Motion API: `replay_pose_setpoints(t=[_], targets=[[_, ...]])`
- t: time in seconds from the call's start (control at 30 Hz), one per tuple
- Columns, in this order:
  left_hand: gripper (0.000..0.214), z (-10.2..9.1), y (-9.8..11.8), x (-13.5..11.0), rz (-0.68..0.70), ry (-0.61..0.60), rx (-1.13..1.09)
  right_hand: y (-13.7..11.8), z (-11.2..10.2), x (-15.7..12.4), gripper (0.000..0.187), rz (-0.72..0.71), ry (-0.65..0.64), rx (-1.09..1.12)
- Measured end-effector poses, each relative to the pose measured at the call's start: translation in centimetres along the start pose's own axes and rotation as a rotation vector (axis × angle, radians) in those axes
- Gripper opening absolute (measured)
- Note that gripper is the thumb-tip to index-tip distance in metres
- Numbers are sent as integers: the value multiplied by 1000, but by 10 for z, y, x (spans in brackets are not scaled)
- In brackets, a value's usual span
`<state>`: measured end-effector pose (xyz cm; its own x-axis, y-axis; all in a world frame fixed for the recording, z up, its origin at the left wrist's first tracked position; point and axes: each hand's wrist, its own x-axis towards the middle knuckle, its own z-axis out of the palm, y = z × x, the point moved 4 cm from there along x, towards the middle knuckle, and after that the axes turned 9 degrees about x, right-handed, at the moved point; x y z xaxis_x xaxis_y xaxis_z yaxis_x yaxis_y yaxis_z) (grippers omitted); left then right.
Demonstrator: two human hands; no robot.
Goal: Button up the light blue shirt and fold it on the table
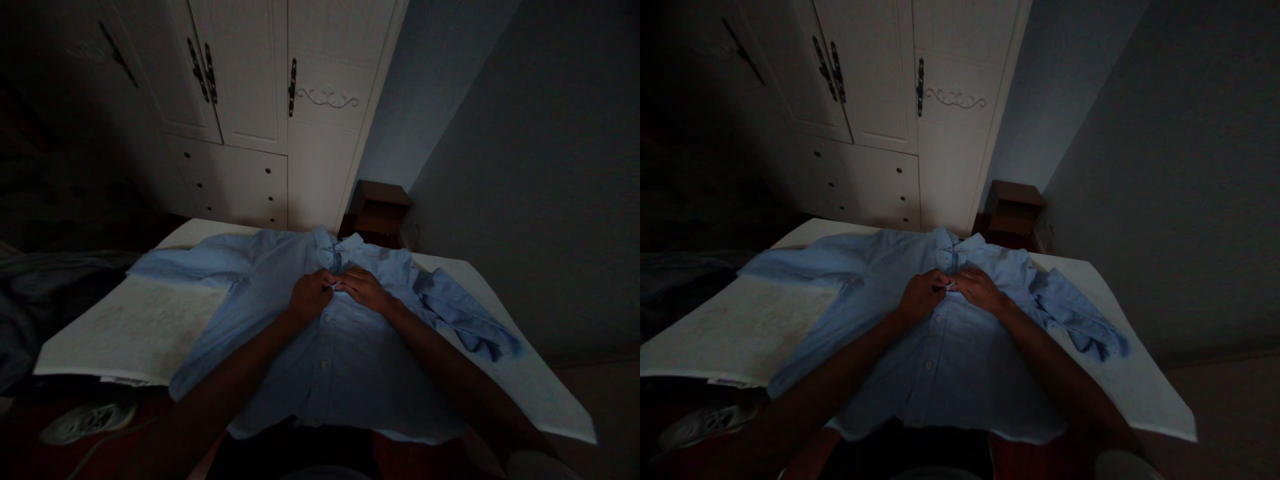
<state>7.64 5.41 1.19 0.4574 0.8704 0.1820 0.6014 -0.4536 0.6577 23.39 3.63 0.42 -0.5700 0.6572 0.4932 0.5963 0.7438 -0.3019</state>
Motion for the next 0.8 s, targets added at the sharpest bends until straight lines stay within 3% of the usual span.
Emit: replay_pose_setpoints(t=[0.33,0.47,0.63,0.73,0.8], targets=[[19,-1,0,-1,-56,42,-10,0,-5,1,27,-48,104,96],[18,-1,-1,0,-82,61,-61,2,-5,1,26,1,113,64],[18,-3,0,-2,-109,117,-127,-12,-15,5,22,156,183,16],[19,-4,-1,-3,-125,163,-183,-19,-26,8,20,309,318,122],[19,-3,-2,-4,-158,193,-239,-15,-26,8,25,496,294,283]])
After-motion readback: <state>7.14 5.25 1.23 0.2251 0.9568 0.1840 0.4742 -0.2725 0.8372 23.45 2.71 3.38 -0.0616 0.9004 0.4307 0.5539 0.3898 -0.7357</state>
